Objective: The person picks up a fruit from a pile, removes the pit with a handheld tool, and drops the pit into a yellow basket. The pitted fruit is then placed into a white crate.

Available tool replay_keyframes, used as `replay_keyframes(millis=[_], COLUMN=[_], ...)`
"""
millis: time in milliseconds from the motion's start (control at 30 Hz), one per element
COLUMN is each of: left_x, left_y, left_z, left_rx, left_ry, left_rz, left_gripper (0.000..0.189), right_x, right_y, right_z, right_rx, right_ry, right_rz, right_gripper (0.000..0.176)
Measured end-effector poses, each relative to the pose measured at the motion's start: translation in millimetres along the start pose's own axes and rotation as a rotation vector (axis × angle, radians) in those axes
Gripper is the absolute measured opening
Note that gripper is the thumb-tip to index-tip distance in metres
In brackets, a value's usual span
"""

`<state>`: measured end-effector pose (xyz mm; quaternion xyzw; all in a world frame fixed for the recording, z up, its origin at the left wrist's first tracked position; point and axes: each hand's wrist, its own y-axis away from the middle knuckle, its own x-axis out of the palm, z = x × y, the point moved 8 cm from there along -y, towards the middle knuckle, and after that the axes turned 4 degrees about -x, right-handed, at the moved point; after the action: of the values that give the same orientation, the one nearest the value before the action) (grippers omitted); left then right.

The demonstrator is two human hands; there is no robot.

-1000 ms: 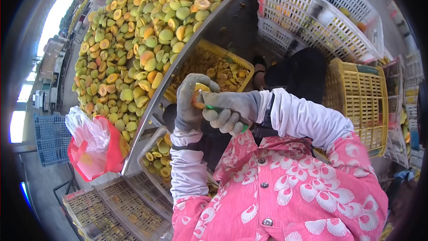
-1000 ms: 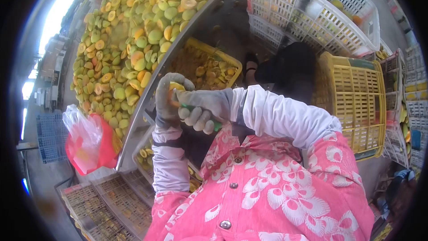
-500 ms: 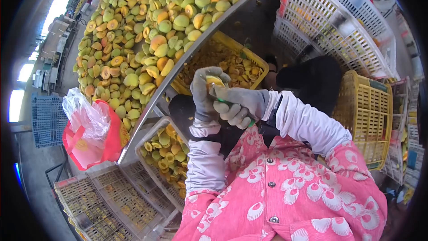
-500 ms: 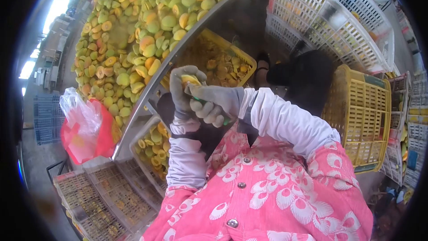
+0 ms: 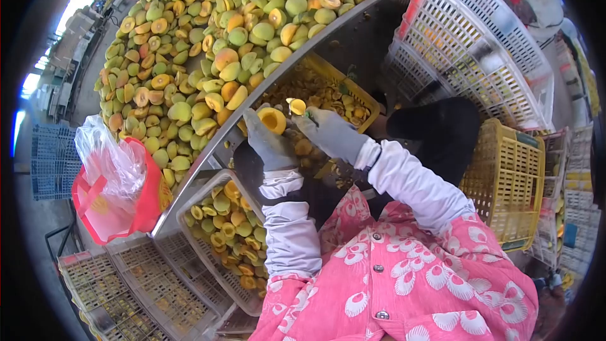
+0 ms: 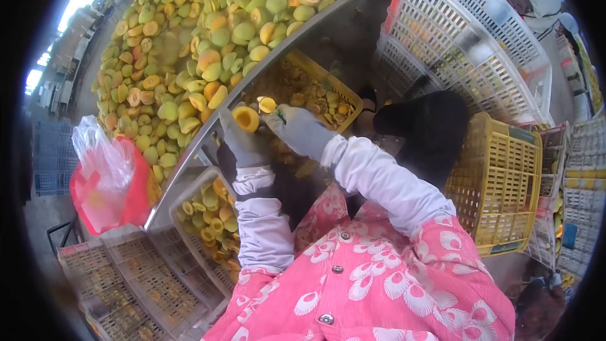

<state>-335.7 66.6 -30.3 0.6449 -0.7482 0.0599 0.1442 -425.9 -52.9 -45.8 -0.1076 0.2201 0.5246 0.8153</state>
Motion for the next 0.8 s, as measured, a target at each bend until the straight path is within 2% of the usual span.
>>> replay_keyframes(millis=[33, 100, 133, 267, 300, 333, 367, 433, 467, 533, 567, 600, 633, 667, 700, 800], left_x=[-7.5, -14.5, -16.2, -17.6, -10.8, 3.0, 6.6, -19.3, -18.5, -34.5, -36.8, -39.4, -47.4, -49.7, -68.4, -129.4], left_y=[-4.7, -15.6, -9.2, -8.2, 0.2, 14.2, 18.0, 9.5, 7.8, 13.8, 14.4, 16.4, 21.6, 25.0, 18.2, 29.0], left_z=[5.1, 20.9, 10.3, 16.1, -6.5, -21.3, -21.2, 9.9, 6.2, -0.7, 0.5, -2.6, -9.6, -21.9, -0.2, -46.3], left_rx=[0.005, -0.112, 0.05, 0.054, 0.37, 0.689, 0.693, -0.139, -0.127, -0.114, -0.101, -0.012, 0.078, 0.183, -0.03, 0.079], left_ry=[0.003, 0.005, -0.165, -0.135, -0.527, -0.918, -0.914, -0.164, -0.159, -0.407, -0.401, -0.453, -0.52, -0.614, -0.316, -0.564], left_rz=[0.0, 0.086, 0.061, 0.115, 0.104, 0.088, 0.086, -0.177, -0.173, -0.3, -0.293, -0.282, -0.272, -0.317, -0.281, -0.443], left_gripper=[0.051, 0.048, 0.047, 0.041, 0.039, 0.037, 0.037, 0.037, 0.037, 0.04, 0.04, 0.04, 0.04, 0.041, 0.041, 0.032], right_x=[-0.3, -3.7, -2.5, 16.1, 16.7, 21.5, 24.3, 23.6, 25.0, 30.7, 33.8, 53.3, 64.1, 54.0, 34.3, 15.6], right_y=[-1.7, -6.8, -4.4, 1.3, 0.0, -2.7, -3.6, -1.8, -1.7, -4.6, -9.4, -31.8, -32.1, -37.9, -39.2, -24.8], right_z=[2.8, 6.2, 15.0, 17.5, 19.8, 12.5, 5.4, 15.1, 18.2, 16.3, 8.3, -47.5, -72.2, -88.4, -98.0, -94.4], right_rx=[-0.006, 0.009, -0.093, -0.103, -0.104, 0.011, 0.123, 0.141, 0.165, 0.204, 0.248, 0.289, 0.283, 0.311, 0.335, 0.292], right_ry=[0.002, 0.211, 0.214, 0.342, 0.345, 0.41, 0.474, 0.474, 0.469, 0.45, 0.432, 0.519, 0.503, 0.494, 0.499, 0.479], right_rz=[-0.001, -0.014, -0.059, -0.038, -0.038, 0.038, 0.112, 0.134, 0.163, 0.179, 0.199, 0.289, 0.286, 0.13, -0.015, 0.025], right_gripper=[0.044, 0.04, 0.033, 0.028, 0.028, 0.028, 0.027, 0.031, 0.034, 0.037, 0.039, 0.038, 0.038, 0.036, 0.034, 0.031])
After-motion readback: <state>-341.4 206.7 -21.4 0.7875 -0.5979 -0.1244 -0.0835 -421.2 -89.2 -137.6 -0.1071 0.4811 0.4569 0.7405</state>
